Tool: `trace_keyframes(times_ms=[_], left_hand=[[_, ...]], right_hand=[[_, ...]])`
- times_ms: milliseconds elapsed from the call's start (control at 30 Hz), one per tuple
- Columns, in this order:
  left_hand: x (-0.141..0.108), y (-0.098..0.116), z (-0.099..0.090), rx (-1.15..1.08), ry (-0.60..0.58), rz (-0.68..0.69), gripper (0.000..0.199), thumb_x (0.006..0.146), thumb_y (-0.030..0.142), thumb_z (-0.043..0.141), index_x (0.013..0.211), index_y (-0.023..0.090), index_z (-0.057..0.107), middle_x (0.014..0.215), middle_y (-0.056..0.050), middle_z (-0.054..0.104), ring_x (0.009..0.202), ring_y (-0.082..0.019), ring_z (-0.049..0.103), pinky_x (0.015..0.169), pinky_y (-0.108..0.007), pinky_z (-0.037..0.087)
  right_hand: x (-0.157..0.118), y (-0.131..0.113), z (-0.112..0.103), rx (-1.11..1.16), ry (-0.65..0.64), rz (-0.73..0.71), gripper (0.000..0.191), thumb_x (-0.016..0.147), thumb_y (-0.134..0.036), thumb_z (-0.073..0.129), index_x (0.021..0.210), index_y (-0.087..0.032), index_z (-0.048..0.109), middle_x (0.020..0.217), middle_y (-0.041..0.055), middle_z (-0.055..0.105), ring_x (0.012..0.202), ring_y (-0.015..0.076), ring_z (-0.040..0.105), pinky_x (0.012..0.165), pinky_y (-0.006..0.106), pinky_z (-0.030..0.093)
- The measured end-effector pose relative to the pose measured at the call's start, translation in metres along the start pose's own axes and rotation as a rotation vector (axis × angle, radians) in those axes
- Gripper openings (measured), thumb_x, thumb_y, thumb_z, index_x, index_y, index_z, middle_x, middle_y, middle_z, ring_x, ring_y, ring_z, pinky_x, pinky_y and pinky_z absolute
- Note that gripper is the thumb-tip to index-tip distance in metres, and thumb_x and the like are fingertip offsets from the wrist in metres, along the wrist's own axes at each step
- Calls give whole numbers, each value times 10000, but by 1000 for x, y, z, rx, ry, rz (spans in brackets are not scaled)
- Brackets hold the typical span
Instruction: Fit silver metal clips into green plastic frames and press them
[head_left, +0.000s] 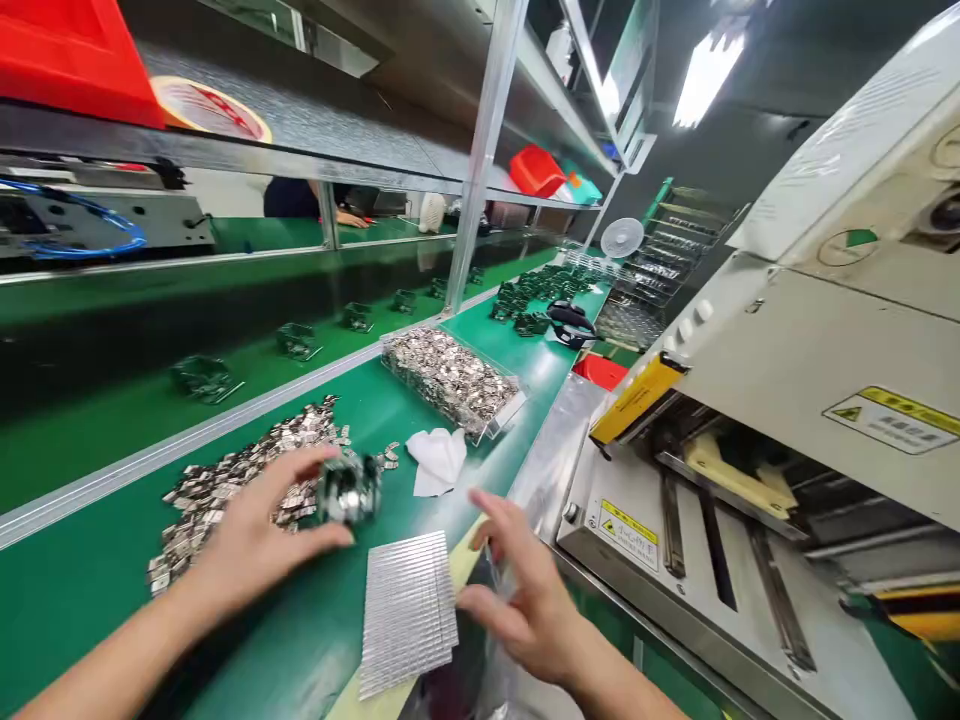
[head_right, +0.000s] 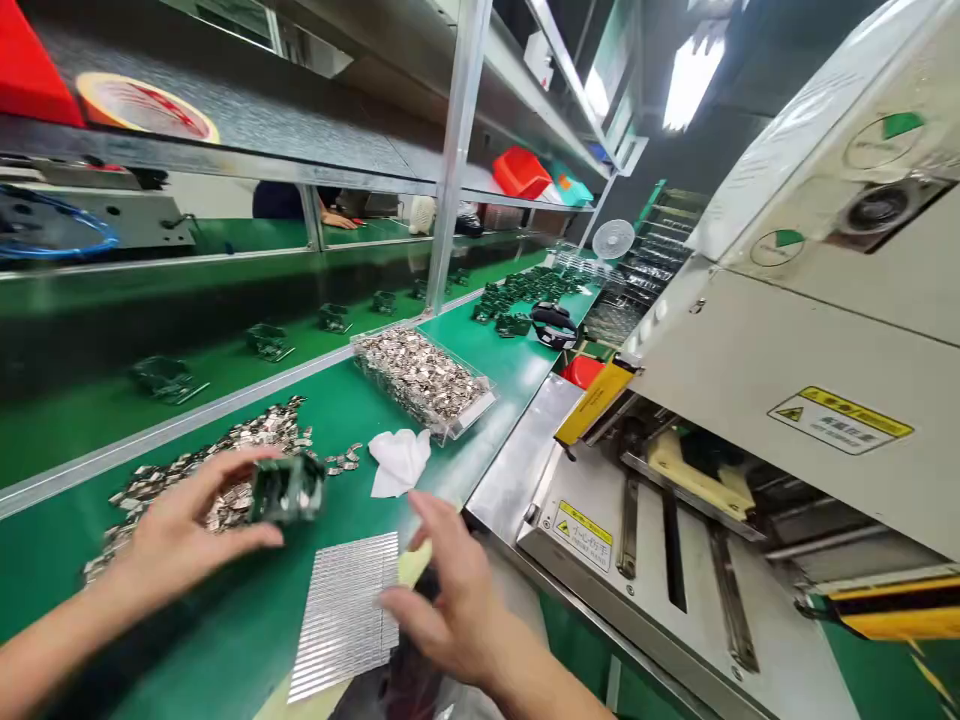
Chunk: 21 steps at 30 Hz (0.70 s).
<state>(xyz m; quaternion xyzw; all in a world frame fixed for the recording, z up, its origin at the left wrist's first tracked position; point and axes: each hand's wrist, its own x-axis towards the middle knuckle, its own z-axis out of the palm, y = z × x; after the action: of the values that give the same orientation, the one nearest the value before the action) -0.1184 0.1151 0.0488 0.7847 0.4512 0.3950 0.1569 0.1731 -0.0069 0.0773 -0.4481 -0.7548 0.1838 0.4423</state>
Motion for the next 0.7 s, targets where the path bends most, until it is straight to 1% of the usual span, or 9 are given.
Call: trace_keyframes(times_ms=[67, 200, 333, 433, 500, 533, 600, 667, 700], left_hand=[[-13, 25, 12, -121, -97, 194, 703, 630, 608, 767, 1219, 288, 554, 1130, -52, 686, 1000, -243, 680, 880, -325, 567], [-16, 53, 22, -215, -72, 207, 685, 659, 602, 747, 1215, 271, 524, 1056, -56, 676, 902, -210, 682, 773, -281, 582], [-13, 61, 22, -315, -126, 248, 699, 656, 593, 754, 1225, 266, 513, 1020, -50, 659, 866, -199, 662, 758, -293, 576], [-17, 61, 23, -377, -168, 252, 748, 641, 595, 762, 1269, 300, 484, 1011, -48, 654, 867, -215, 667, 751, -322, 586], [-20, 58, 24, -382, -144, 204, 820, 635, 595, 766, 1337, 343, 425, 1113, -77, 643, 965, -261, 670, 806, -376, 597], [-20, 56, 24, -366, -117, 174, 870, 633, 591, 770, 1378, 363, 382, 1213, -104, 611, 1067, -298, 645, 864, -420, 589], [-20, 51, 23, -302, -52, 114, 911, 664, 559, 769, 1434, 387, 313, 1401, -138, 490, 1266, -359, 520, 981, -508, 532], [-20, 46, 18, -219, 2, 59, 818, 738, 499, 731, 1437, 400, 318, 1474, -127, 414, 1326, -373, 457, 992, -542, 522], [-23, 43, 14, -180, 19, 26, 742, 775, 462, 701, 1421, 410, 341, 1480, -112, 410, 1310, -367, 476, 927, -520, 570]], right_hand=[[24, -7, 13, 73, -127, -128, 679, 944, -565, 552, 1475, -205, 328, 1277, 162, 498, 1037, 270, 565, 843, 382, 550], [42, -13, 19, 76, -195, -193, 646, 963, -429, 586, 1494, -223, 281, 1342, 166, 441, 1089, 271, 533, 832, 366, 547], [47, -13, 10, 134, -273, -124, 696, 915, -511, 635, 1477, -240, 325, 1306, 147, 457, 856, 203, 553, 794, 350, 539], [49, -18, 8, 149, -330, -128, 650, 909, -536, 633, 1430, -224, 402, 1130, 118, 547, 799, 196, 550, 764, 345, 525], [56, -18, 6, 113, -315, -162, 601, 924, -463, 649, 1416, -208, 417, 1000, 86, 574, 800, 204, 558, 749, 343, 518], [63, -15, 2, 81, -274, -173, 566, 922, -417, 662, 1397, -205, 439, 964, 73, 576, 798, 205, 563, 743, 341, 516], [89, 3, -11, -17, -76, -154, 522, 882, -356, 703, 1336, -198, 500, 945, 60, 583, 791, 204, 573, 748, 341, 513], [127, 35, -32, -153, 292, -29, 551, 805, -343, 770, 1277, -171, 544, 950, 63, 600, 778, 207, 585, 762, 344, 512], [148, 55, -44, -215, 439, 91, 617, 773, -330, 793, 1295, -141, 524, 965, 77, 611, 802, 217, 597, 783, 343, 510]])
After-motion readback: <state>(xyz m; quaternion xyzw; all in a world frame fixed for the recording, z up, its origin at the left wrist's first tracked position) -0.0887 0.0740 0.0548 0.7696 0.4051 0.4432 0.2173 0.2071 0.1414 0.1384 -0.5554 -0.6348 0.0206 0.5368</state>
